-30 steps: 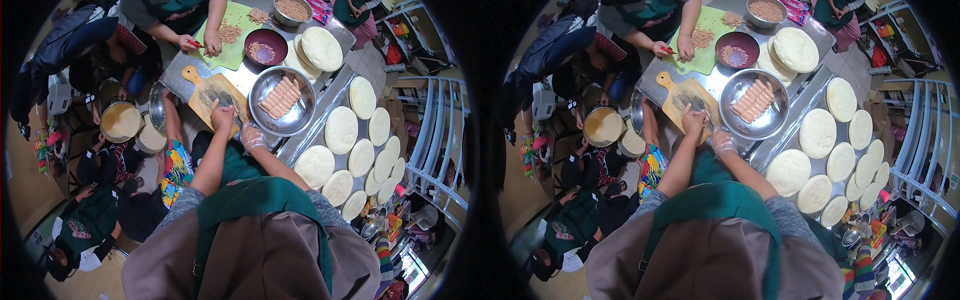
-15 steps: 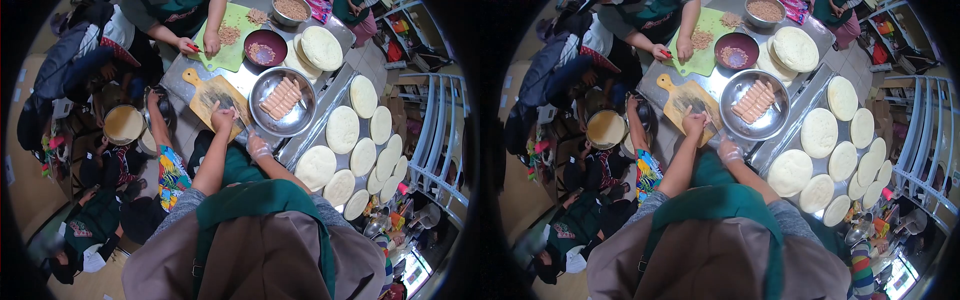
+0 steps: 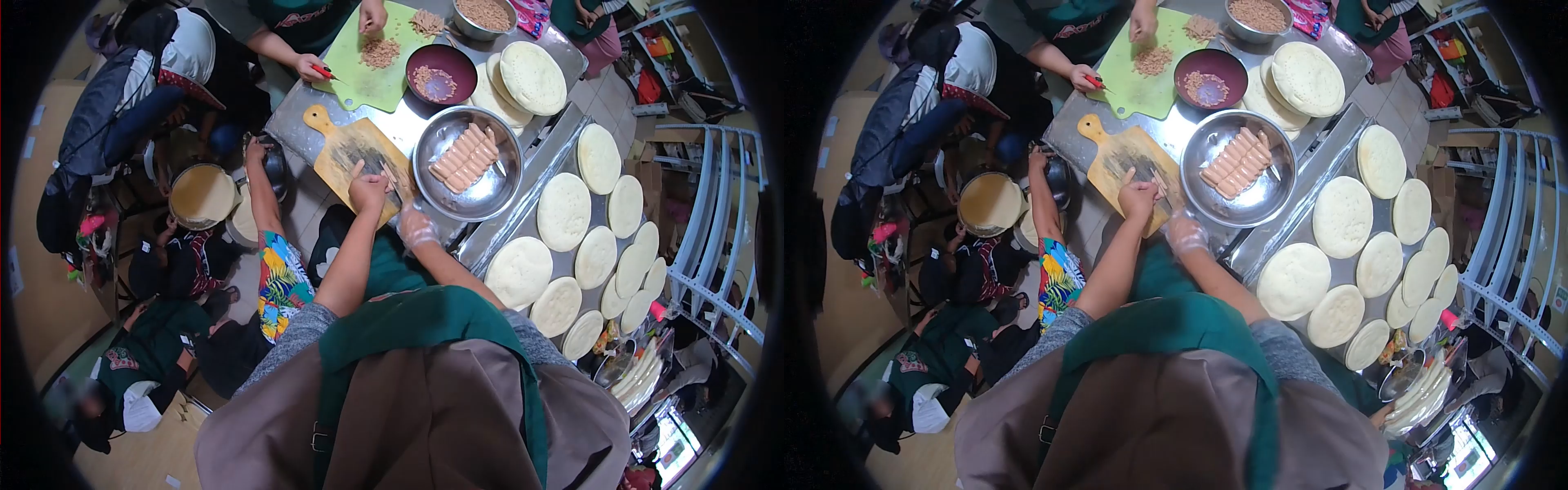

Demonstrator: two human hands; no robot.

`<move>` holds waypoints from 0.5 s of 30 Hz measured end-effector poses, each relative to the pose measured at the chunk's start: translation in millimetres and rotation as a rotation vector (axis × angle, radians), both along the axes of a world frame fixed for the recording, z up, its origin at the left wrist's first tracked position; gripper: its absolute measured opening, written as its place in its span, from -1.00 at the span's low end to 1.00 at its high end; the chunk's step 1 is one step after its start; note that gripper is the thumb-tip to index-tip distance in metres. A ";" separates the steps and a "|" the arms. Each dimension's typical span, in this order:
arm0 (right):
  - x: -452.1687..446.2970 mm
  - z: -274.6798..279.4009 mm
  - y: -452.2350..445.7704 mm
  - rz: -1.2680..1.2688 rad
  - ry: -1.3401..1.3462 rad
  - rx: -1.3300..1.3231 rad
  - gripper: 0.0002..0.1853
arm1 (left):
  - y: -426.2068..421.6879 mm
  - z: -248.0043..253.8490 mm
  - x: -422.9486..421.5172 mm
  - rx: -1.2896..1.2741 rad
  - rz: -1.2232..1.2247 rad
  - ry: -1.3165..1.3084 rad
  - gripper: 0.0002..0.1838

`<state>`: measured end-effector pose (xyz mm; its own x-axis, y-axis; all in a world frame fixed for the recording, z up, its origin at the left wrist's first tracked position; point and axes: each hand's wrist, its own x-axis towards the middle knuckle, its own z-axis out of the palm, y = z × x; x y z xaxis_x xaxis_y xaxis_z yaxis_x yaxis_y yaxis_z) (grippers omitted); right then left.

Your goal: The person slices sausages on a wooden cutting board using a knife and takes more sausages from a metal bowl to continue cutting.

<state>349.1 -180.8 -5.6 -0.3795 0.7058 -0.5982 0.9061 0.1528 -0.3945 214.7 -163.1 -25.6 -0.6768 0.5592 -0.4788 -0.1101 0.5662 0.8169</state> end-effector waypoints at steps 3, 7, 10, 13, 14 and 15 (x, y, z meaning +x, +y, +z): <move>26.3 6.4 -17.1 0.025 -0.032 -0.033 -0.66 | -2.5 -10.4 0.7 0.021 0.014 0.024 -0.84; 30.3 24.3 -13.2 0.082 -0.020 -0.006 -0.64 | -7.4 -32.7 -3.8 -0.007 -0.025 0.073 -0.87; 7.9 17.5 4.1 0.117 -0.018 -0.003 -0.67 | -8.6 -28.4 -1.8 -0.008 -0.042 0.054 -0.89; -16.0 7.2 15.4 0.063 -0.011 -0.024 -0.68 | -6.9 -21.6 -2.3 0.002 -0.033 0.021 -0.91; -18.9 5.9 15.3 0.030 -0.010 -0.031 -0.69 | -7.6 -22.2 -2.1 0.012 -0.027 0.017 -0.91; -16.2 -0.1 10.5 0.033 -0.004 -0.010 -0.70 | -8.9 -18.8 -0.6 0.003 -0.019 0.005 -0.92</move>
<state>332.9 -170.3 -5.7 -0.3998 0.6872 -0.6066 0.9023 0.1784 -0.3925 214.1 -171.9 -44.4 -0.6681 0.5737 -0.4739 -0.0954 0.5656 0.8192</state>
